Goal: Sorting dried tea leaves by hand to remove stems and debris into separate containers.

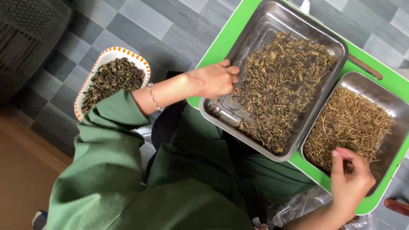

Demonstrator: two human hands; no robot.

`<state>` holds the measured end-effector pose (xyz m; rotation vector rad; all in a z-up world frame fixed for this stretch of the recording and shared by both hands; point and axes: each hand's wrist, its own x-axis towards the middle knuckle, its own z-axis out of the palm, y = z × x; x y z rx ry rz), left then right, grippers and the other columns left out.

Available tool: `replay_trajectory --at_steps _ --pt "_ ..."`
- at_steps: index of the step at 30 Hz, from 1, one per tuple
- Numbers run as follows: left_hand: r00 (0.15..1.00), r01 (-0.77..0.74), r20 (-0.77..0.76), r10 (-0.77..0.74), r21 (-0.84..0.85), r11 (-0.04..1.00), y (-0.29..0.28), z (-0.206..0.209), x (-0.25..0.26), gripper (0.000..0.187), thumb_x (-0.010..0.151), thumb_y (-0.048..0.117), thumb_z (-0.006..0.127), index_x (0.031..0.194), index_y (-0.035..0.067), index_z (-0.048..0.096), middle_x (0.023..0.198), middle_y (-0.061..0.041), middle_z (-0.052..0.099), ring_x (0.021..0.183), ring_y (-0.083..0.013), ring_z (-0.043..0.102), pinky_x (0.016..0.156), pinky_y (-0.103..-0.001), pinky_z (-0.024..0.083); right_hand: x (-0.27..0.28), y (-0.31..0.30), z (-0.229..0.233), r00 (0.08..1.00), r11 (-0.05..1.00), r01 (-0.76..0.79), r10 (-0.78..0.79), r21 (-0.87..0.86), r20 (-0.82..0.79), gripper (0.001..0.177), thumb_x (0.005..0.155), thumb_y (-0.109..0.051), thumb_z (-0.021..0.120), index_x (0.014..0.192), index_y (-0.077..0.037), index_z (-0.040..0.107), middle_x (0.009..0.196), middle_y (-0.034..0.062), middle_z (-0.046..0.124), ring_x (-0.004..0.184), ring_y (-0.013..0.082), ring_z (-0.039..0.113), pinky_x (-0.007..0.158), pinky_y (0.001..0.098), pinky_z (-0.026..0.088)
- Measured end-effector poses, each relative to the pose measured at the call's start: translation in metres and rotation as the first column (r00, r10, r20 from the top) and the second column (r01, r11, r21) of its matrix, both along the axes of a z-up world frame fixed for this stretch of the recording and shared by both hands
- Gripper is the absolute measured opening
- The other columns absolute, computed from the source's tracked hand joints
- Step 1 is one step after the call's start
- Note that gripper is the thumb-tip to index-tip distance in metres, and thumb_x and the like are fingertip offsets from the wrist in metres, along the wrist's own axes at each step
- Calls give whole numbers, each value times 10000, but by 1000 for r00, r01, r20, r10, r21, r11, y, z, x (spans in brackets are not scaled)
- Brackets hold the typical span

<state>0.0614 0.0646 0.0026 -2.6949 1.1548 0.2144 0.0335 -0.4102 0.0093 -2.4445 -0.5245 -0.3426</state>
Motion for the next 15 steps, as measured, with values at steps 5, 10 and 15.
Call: replay_trajectory --at_steps 5,10,15 --pt "982 -100 -187 36 -340 935 10 32 -3 85 920 257 761 864 192 759 935 18 666 1013 -218 520 1022 -451 501 -1 -4 2 1000 1000 -14 14 9 4 77 1211 52 679 1255 90 728 1155 184 729 1120 310 683 1034 423 516" --pt "983 -50 -169 -67 -606 794 -4 68 11 115 862 220 815 816 230 710 794 60 613 868 -182 472 898 -378 481 1 -9 -2 1000 1000 -1 1 3 -5 131 1255 18 586 1290 75 698 1016 139 712 991 290 688 930 414 506" --pt "927 77 -119 -355 -867 492 -81 89 57 149 874 28 784 850 136 685 782 38 636 719 -151 581 876 -359 433 -1 -4 4 989 995 85 -78 49 -128 129 1174 -25 602 1244 -13 710 1060 145 711 913 246 733 857 324 504"
